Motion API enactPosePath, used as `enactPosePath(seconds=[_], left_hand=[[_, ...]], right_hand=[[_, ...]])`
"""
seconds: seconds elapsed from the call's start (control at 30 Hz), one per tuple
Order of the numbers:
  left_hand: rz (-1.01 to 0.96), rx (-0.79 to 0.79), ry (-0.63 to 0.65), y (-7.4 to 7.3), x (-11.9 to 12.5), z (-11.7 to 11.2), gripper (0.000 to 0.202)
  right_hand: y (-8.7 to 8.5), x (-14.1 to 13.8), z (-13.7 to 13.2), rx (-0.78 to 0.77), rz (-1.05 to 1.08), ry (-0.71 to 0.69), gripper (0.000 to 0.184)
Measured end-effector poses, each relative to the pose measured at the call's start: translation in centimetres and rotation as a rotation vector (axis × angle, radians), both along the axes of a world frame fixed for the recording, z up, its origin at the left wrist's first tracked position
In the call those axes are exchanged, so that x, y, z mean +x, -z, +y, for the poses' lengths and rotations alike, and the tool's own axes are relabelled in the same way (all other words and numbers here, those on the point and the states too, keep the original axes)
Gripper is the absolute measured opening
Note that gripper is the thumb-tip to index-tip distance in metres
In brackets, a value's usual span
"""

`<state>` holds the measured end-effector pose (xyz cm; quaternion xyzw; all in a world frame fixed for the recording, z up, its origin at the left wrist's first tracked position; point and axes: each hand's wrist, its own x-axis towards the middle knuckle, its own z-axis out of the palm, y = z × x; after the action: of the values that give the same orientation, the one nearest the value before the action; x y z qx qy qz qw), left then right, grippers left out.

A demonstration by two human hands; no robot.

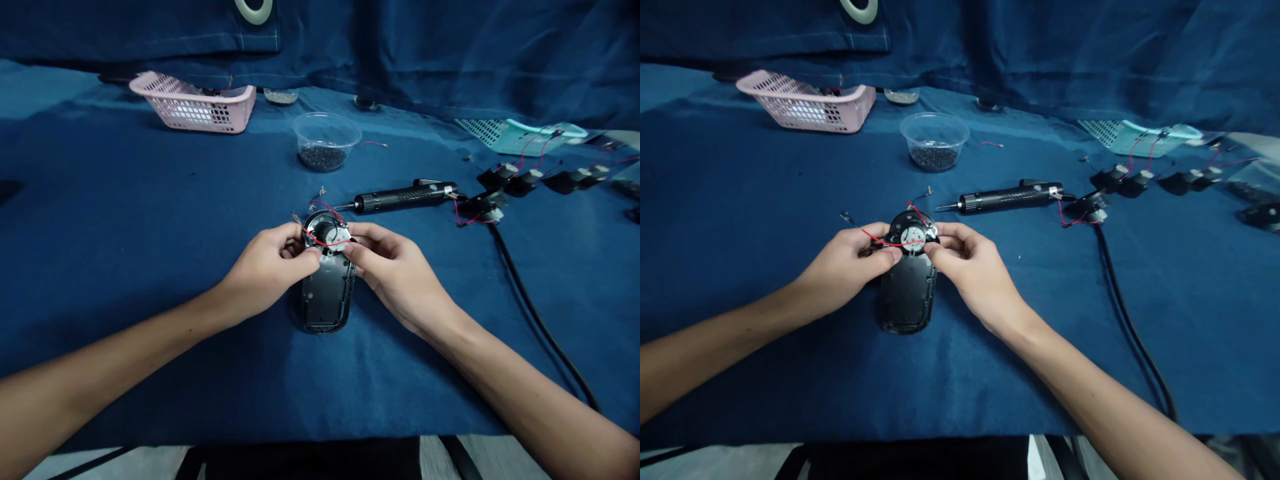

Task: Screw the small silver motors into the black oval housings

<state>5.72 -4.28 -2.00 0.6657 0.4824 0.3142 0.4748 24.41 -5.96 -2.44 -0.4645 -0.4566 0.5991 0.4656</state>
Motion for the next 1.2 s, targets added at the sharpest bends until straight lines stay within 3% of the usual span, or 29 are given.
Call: enactPosePath(seconds=[0.37, 0.87, 1.07, 1.2], left_hand=[[-0.026, -0.018, 0.035, -0.11, -0.02, 0.24, 0.018], [-0.138, -0.058, -0.015, -0.09, 0.24, 0.33, 0.027], [-0.103, -0.054, 0.006, 0.11, 0.15, 0.30, 0.028], [-0.042, -0.033, 0.061, 0.13, -0.02, 0.14, 0.028]], right_hand=[[-0.15, 0.28, -0.23, -0.090, 0.073, 0.004, 0.029], [-0.71, -0.07, -0.33, -0.061, 0.176, -0.016, 0.022], [-0.21, 0.06, -0.25, -0.009, 0.036, -0.036, 0.042], [-0.04, -0.05, -0.15, -0.012, 0.053, -0.062, 0.047]])
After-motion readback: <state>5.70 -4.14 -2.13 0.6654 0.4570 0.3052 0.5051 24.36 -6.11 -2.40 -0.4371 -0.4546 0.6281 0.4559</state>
